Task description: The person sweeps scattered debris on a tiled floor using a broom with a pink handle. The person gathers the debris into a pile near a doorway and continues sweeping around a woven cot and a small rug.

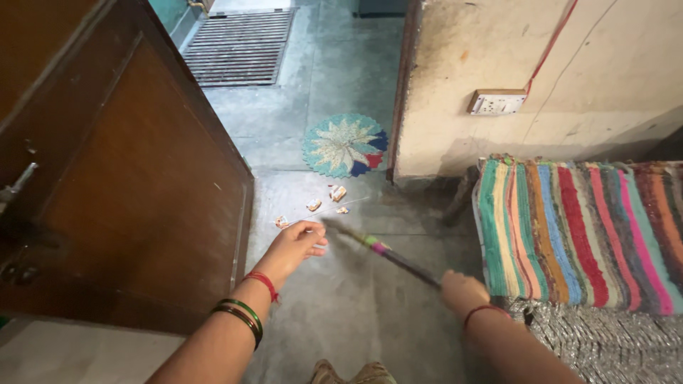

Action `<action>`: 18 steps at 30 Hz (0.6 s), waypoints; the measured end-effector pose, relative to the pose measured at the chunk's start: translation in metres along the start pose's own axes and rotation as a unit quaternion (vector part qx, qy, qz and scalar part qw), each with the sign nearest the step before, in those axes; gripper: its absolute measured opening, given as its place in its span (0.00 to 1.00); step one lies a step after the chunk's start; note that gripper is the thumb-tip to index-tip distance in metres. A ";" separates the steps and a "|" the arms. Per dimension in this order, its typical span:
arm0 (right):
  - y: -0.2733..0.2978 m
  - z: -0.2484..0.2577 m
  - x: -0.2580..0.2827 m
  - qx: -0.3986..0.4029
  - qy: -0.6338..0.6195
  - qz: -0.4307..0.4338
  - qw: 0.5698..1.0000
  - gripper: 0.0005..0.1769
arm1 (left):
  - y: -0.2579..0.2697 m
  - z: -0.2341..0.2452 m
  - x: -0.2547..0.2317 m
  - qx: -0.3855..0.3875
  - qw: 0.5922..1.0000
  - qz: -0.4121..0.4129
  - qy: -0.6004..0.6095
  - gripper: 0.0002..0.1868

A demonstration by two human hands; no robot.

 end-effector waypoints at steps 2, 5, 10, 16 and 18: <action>0.004 -0.012 0.014 0.162 -0.079 -0.031 0.983 0.08 | -0.002 -0.004 0.001 0.009 1.000 0.000 -0.001 0.17; 0.009 -0.019 0.022 0.184 -0.363 0.080 0.910 0.08 | -0.002 -0.004 -0.003 0.013 1.000 0.006 -0.010 0.17; -0.041 -0.039 0.002 0.159 -0.622 0.055 0.764 0.12 | 0.001 -0.005 -0.011 0.011 1.000 0.007 -0.006 0.18; -0.105 -0.076 -0.028 0.138 -0.734 0.016 0.665 0.10 | 0.020 0.006 -0.011 -0.010 1.000 0.021 -0.001 0.19; -0.108 -0.072 -0.032 0.148 -0.717 0.011 0.681 0.09 | 0.026 0.014 -0.010 -0.023 0.999 0.034 0.003 0.20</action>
Point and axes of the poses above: each hand's wrist, its own y-axis away from the middle knuckle, its own z-axis out of the back of the hand, x = y × z, the point moved 2 cm from there along -y, towards the middle knuckle, and after that the axes turned 11 degrees about x, right-handed, at the moved point
